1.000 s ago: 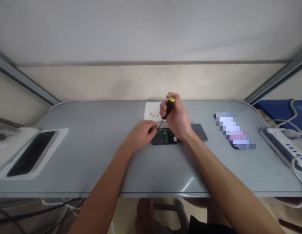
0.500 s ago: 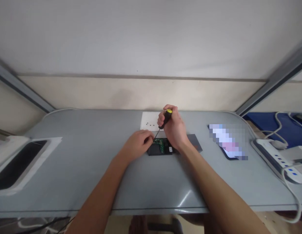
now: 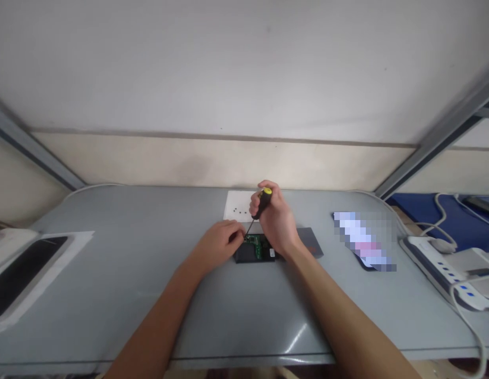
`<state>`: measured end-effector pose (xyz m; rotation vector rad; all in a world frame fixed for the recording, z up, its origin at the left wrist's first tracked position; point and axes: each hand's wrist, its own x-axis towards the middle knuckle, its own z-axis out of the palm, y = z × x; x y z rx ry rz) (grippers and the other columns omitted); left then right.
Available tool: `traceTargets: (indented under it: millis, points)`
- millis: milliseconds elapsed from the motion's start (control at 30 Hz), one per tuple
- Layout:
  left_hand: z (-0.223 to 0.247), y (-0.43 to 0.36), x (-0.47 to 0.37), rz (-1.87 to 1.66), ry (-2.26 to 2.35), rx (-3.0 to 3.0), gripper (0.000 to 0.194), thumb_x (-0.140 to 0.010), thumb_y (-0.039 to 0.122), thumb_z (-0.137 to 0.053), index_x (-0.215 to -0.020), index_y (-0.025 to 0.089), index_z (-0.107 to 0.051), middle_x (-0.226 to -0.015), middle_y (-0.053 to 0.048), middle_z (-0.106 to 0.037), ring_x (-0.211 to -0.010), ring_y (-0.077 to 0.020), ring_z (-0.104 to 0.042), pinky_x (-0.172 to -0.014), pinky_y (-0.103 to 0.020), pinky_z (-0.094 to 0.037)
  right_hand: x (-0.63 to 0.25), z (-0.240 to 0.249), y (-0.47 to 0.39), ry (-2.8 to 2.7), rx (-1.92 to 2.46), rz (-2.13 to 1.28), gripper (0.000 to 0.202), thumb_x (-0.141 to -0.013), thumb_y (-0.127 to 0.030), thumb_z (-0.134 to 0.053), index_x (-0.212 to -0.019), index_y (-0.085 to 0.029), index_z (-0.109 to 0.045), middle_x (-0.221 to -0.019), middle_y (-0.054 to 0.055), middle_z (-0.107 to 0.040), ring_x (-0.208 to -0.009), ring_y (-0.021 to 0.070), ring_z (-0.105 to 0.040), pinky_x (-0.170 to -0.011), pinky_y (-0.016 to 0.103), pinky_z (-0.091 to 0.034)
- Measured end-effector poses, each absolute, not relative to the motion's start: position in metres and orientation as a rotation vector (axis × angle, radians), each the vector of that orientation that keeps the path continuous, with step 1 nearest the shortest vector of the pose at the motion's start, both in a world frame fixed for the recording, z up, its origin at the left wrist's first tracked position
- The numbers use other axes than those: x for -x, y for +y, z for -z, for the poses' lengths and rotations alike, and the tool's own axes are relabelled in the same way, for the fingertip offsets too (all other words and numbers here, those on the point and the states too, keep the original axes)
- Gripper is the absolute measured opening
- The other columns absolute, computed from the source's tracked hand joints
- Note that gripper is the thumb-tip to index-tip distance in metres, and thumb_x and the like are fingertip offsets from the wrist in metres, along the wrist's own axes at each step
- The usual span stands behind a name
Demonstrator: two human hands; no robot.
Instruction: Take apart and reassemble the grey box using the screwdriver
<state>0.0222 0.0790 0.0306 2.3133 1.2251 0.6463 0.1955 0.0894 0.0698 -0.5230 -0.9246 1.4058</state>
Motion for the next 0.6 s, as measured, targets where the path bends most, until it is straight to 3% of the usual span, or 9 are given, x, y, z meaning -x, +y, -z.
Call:
traceTargets:
  millis: [167, 333, 500, 600]
  points:
    - [-0.0301, 0.0787, -0.0218, -0.664, 1.216, -2.308, 0.021, -0.096, 0.018, -0.047, -0.086, 0.021, -0.065, -0.085, -0.001, -0.067, -0.081, -0.0177, -0.059, -0.077, -0.029, -0.043, -0.1948, -0.0697, 0.0863, -0.9, 0.471, -1.399, 0.029, -0.095, -0.044, -0.065, -0.089, -0.027, -0.043, -0.07, -0.004, -0.043, -0.062, 0.013, -0.039, -0.063, 0.029, -0.032]
    - [-0.0306, 0.0782, -0.0219, -0.664, 1.224, -2.286, 0.021, -0.096, 0.017, -0.046, -0.085, 0.021, -0.064, -0.085, 0.0, -0.067, -0.081, -0.0175, -0.059, -0.076, -0.029, -0.042, -0.1949, -0.0677, 0.0903, -0.963, 0.506, -1.372, 0.026, -0.098, -0.049, -0.058, -0.093, -0.024, -0.057, -0.087, 0.003, -0.057, -0.075, 0.0155, -0.054, -0.07, 0.032, -0.041]
    - [-0.0317, 0.0779, -0.0225, -0.663, 1.227, -2.293, 0.019, -0.094, 0.016, -0.048, -0.084, 0.02, -0.064, -0.085, -0.001, -0.067, -0.083, -0.0185, -0.06, -0.077, -0.03, -0.043, -0.1914, -0.064, 0.0929, -0.843, 0.511, -1.376, 0.035, -0.096, -0.061, -0.054, -0.096, -0.026, -0.052, -0.075, -0.001, -0.047, -0.062, 0.0138, -0.043, -0.062, 0.031, -0.039]
    - [-0.0309, 0.0775, -0.0222, -0.675, 1.219, -2.283, 0.019, -0.094, 0.016, -0.048, -0.084, 0.02, -0.064, -0.085, -0.001, -0.067, -0.083, -0.0186, -0.06, -0.078, -0.03, -0.043, -0.192, -0.0609, 0.0927, -0.831, 0.49, -1.342, 0.033, -0.092, -0.052, -0.067, -0.092, -0.027, -0.046, -0.073, -0.004, -0.041, -0.061, 0.0119, -0.04, -0.06, 0.028, -0.035]
